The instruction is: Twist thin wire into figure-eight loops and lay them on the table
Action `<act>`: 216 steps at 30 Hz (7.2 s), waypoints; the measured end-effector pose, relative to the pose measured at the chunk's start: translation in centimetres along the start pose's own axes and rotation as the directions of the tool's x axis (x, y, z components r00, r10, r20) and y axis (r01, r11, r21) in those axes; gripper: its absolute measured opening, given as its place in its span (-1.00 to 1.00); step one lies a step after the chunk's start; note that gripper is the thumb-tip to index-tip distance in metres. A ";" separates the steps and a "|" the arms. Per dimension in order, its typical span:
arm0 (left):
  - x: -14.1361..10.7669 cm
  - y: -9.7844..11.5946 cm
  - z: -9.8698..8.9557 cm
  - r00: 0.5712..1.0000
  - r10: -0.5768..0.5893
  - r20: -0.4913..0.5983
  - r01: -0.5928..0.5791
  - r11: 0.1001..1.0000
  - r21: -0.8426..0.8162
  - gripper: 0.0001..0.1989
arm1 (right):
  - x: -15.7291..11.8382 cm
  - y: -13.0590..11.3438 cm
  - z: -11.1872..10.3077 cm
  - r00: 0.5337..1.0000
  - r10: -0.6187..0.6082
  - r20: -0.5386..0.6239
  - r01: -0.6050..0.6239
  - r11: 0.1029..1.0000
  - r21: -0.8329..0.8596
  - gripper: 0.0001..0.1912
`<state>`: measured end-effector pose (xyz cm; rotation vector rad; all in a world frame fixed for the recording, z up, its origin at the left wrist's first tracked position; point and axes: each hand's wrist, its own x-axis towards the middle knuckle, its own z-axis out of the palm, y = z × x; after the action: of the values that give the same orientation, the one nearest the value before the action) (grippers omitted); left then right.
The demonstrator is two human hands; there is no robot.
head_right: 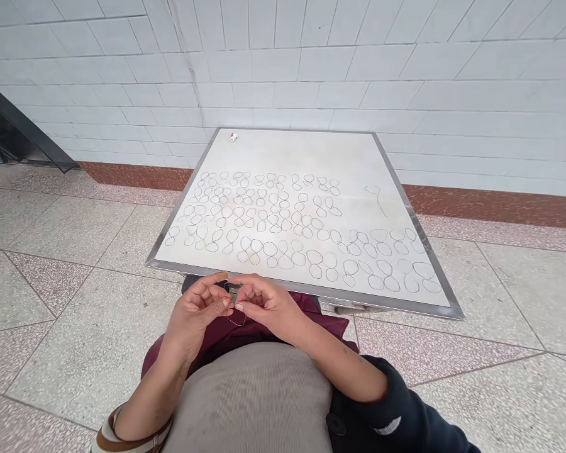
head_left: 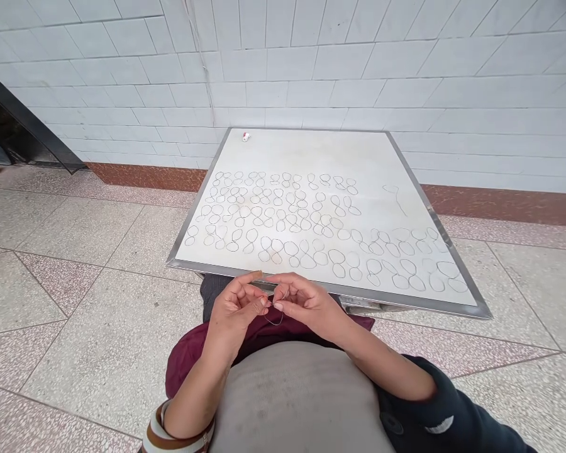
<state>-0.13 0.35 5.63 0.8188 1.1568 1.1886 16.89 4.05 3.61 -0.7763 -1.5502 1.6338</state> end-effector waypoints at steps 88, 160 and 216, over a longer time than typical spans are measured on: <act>-1.0 -0.9 1.8 0.982 -0.186 -0.024 0.180 0.968 -0.173 -0.21 | 1.1 2.3 -1.6 0.955 0.025 0.297 -0.124 0.939 0.321 -0.74; -1.5 -0.8 2.1 0.996 0.055 -0.064 -0.051 0.997 0.061 -0.36 | 0.0 -0.4 -0.4 0.990 0.097 -0.100 -0.082 0.986 0.143 -0.82; 0.6 -2.3 2.5 0.931 0.090 -0.355 -0.219 0.913 -0.343 -0.45 | 0.3 2.8 2.5 0.980 -0.152 -0.126 0.011 0.679 -0.734 -0.83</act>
<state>2.84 0.67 3.95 0.4283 1.0910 1.6717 14.33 2.91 1.07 -1.2027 -2.0855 0.7883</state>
